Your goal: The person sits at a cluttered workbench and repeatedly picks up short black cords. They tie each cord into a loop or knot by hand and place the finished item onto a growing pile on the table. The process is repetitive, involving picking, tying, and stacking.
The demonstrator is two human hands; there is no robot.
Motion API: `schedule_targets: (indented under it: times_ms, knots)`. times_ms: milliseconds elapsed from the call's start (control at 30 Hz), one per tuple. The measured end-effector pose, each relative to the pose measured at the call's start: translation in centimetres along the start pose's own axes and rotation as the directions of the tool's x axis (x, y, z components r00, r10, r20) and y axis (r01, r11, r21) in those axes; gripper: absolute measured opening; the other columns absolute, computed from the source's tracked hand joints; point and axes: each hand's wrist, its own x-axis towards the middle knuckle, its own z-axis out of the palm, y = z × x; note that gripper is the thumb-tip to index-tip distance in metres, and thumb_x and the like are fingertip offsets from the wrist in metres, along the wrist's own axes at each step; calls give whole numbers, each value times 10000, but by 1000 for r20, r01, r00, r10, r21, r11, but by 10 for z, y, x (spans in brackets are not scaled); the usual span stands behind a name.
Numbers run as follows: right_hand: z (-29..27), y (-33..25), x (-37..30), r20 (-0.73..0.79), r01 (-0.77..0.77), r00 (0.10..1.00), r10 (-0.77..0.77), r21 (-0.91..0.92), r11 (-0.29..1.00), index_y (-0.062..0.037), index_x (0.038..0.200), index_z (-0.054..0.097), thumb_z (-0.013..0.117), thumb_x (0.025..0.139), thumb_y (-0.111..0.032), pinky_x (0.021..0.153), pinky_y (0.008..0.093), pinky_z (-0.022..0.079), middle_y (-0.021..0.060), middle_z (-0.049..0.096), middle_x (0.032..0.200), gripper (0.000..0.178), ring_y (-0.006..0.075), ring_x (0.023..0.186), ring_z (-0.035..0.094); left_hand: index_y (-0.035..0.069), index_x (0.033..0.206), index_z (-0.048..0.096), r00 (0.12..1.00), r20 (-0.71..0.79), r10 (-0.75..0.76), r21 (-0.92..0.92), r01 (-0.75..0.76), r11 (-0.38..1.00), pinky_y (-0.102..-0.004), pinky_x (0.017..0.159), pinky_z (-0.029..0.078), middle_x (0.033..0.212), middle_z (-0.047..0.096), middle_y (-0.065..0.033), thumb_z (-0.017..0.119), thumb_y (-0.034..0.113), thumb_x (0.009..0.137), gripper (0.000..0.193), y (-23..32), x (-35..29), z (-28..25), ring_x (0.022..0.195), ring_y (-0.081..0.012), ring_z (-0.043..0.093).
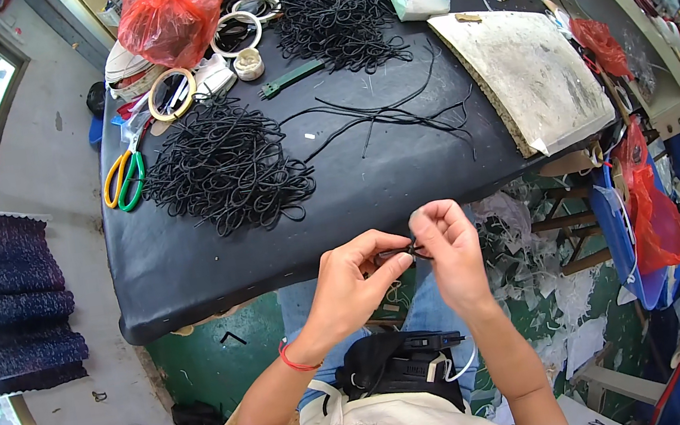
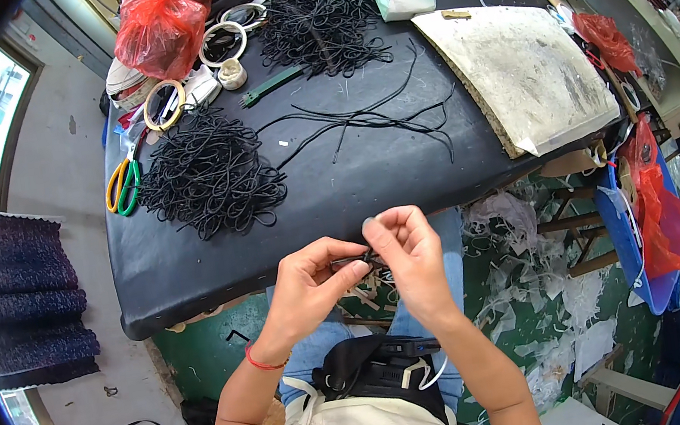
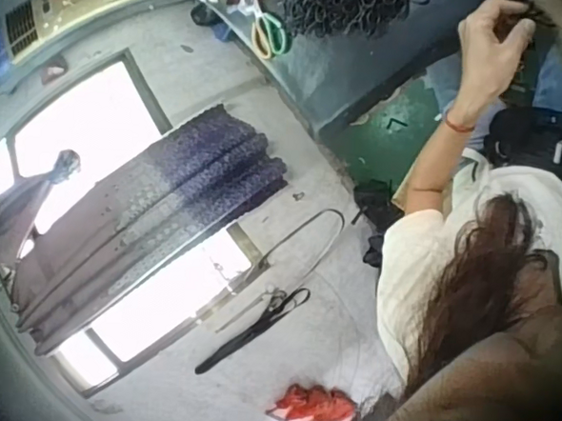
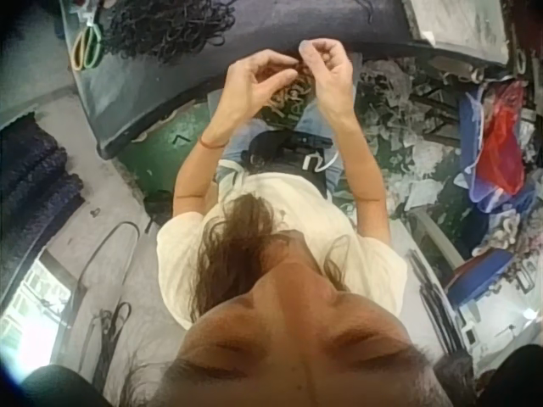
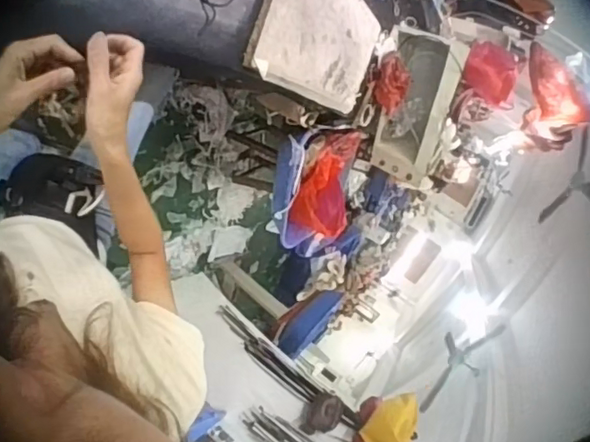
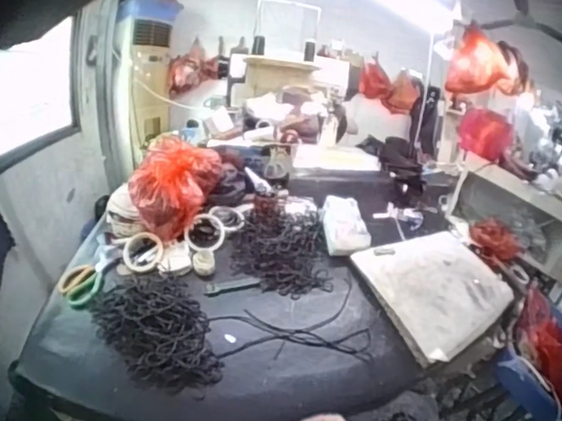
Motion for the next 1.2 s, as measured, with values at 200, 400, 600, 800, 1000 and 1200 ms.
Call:
schedule_targets:
  times_ms: [200,400,600,800,1000,1200]
  knots:
    - [-19,-5,-3,190,-146,961,199,-264,953,-51,728,547,579,888,-230,542,171,328,-46,484,660,243,16,613,406,-6,896,608,998,67,-10,74,5,997,-192,571,436,765,631,-26,662,105,794,160,2,-1,-6,639,-30,525]
    - [-15,-1,-5,217,-35,973,74,-180,983,-54,682,536,583,885,-206,490,188,276,-69,442,606,258,6,570,348,-14,917,568,982,137,-132,97,120,988,-184,646,463,843,602,-36,634,69,824,141,14,-2,-9,753,-46,557]
    - [-15,2,-8,189,91,981,-45,-243,966,-51,687,511,564,894,-184,485,191,278,-69,438,600,251,3,563,341,8,847,589,981,161,-109,51,102,994,-190,496,359,605,516,31,615,148,838,143,3,-4,-6,557,-14,432]
    - [-13,5,0,36,110,994,-105,-230,967,-58,625,468,568,878,-128,463,196,272,-66,423,577,280,2,539,323,-4,909,601,982,144,-119,122,101,987,-172,573,398,752,568,22,586,93,853,112,-3,-19,6,645,-18,480]
    - [-8,8,3,51,135,991,-125,-312,940,-54,636,484,593,873,-168,464,197,280,-61,439,586,284,6,547,340,1,922,597,994,52,-98,-110,104,989,-179,597,432,735,574,17,585,154,878,160,-15,-16,4,657,-25,501]
    - [-11,-4,-5,163,-6,986,37,-185,983,-26,808,565,593,880,-181,552,182,365,-40,529,697,173,13,634,442,-16,906,609,998,-56,-19,-68,15,998,-180,547,405,687,579,14,587,155,874,175,-8,-10,7,629,-19,492]
